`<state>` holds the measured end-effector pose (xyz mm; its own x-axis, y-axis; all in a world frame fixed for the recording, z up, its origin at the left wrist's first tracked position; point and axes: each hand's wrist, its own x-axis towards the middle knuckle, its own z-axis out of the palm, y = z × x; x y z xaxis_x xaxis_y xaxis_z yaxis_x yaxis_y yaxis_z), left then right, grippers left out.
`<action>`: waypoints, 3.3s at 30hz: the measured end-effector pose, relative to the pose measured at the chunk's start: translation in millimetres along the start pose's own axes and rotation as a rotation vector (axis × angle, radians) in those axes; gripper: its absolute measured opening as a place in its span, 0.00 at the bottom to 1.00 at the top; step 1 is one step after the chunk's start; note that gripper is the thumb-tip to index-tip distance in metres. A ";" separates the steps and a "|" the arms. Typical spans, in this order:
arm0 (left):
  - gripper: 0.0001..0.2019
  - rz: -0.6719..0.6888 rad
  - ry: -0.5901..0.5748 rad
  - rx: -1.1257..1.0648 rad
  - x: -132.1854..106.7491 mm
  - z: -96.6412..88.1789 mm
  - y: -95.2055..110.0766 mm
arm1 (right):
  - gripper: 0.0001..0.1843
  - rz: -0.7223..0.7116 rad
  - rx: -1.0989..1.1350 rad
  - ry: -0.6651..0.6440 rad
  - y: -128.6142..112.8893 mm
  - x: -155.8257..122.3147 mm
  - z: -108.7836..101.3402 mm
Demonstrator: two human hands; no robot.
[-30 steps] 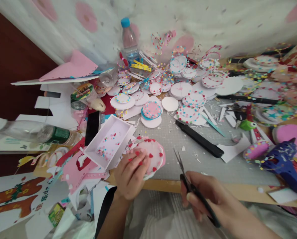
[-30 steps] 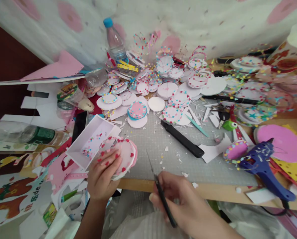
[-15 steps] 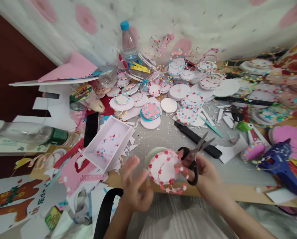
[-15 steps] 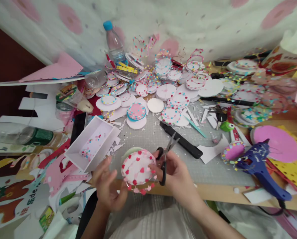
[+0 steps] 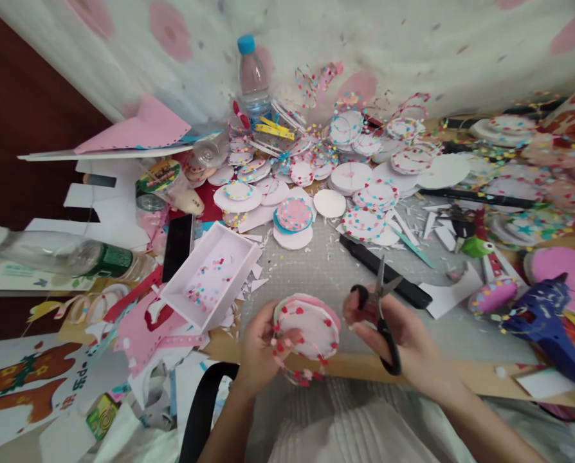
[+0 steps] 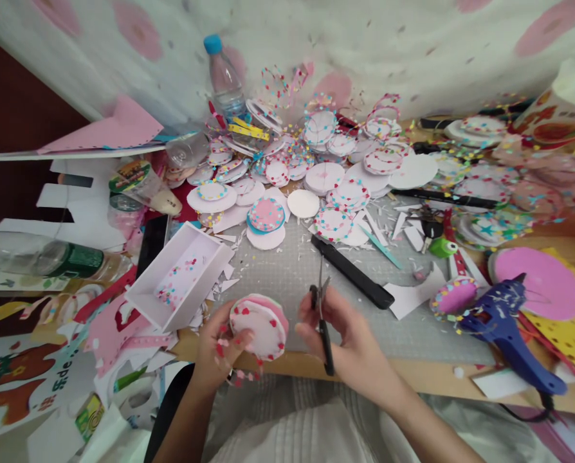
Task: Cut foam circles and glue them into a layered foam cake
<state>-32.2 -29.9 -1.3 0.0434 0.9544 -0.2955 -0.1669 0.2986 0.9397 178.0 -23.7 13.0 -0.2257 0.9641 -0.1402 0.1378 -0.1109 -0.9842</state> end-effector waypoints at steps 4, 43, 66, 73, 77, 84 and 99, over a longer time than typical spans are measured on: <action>0.15 -0.001 0.123 -0.045 0.4 3.4 -3.9 | 0.13 0.144 -0.152 -0.194 -0.2 -19.7 -5.0; 0.17 0.080 0.004 0.124 -7.7 5.5 9.0 | 0.30 0.415 0.099 -0.476 -14.4 -30.5 3.8; 0.19 0.088 -0.056 0.198 -5.6 2.4 11.0 | 0.30 0.435 0.174 -0.535 -5.6 -31.6 -3.2; 0.19 0.072 -0.121 0.134 -4.6 -3.7 15.2 | 0.27 0.448 0.002 -0.532 -11.9 -24.8 -12.8; 0.19 0.113 -0.160 0.063 -4.1 -7.7 8.7 | 0.27 0.509 0.034 -0.553 -10.7 -23.9 -14.2; 0.17 0.075 -0.219 0.147 -3.7 -11.6 11.8 | 0.21 0.525 -0.116 -0.583 -25.1 -21.0 -18.0; 0.16 0.232 -0.330 0.530 -5.2 -23.2 32.4 | 0.18 0.415 -0.332 -0.619 -22.7 -21.1 -35.3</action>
<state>-60.7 -25.4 26.6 0.3783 0.9217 -0.0863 0.2949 -0.0316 0.9550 213.6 -33.0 42.1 -0.5718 0.5417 -0.6161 0.5840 -0.2587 -0.7694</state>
